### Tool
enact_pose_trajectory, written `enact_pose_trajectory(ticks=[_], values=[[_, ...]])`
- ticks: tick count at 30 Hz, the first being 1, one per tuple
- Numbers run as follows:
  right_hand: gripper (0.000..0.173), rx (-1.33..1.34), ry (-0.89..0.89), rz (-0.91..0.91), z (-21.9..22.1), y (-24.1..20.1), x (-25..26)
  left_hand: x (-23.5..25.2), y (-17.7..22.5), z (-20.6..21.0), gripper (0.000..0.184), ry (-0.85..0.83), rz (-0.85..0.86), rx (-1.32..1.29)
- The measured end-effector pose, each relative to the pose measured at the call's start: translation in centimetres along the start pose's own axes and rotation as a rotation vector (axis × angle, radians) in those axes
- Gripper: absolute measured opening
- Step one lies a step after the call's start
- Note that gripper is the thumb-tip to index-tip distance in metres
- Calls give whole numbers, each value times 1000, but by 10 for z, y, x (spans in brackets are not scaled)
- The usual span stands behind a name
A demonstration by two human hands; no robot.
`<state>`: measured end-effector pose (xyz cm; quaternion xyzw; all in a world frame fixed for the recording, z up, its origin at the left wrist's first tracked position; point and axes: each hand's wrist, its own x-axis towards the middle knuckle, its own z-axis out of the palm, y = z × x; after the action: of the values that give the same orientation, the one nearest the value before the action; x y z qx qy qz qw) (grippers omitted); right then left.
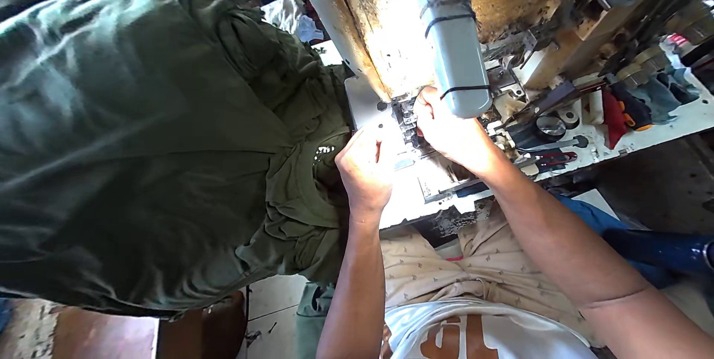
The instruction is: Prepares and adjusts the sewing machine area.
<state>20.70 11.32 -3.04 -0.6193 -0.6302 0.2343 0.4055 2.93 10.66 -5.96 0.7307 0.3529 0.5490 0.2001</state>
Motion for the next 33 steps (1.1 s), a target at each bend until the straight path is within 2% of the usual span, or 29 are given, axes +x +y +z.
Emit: enact_pose_trajectory(ticks=[4,12,17,25,29,33], values=[[12,65,-44,105,-1,-3,4,0,1,0,14,1,6,21],[15,49,-125,178,-1,0,10,-1,3,1,13,12,-34,73],[12,64,-102,176,-2,-2,10,-2,6,1,12,16,-49,97],[8,289,-106,324,-5,-10,7,-4,8,-2,7,1,-45,30],[11,298,-90,297,-5,-12,3,1,8,-1,8,26,-12,14],[13,159,-93,236,-7,-12,-1,4,7,0,12,29,2,39]])
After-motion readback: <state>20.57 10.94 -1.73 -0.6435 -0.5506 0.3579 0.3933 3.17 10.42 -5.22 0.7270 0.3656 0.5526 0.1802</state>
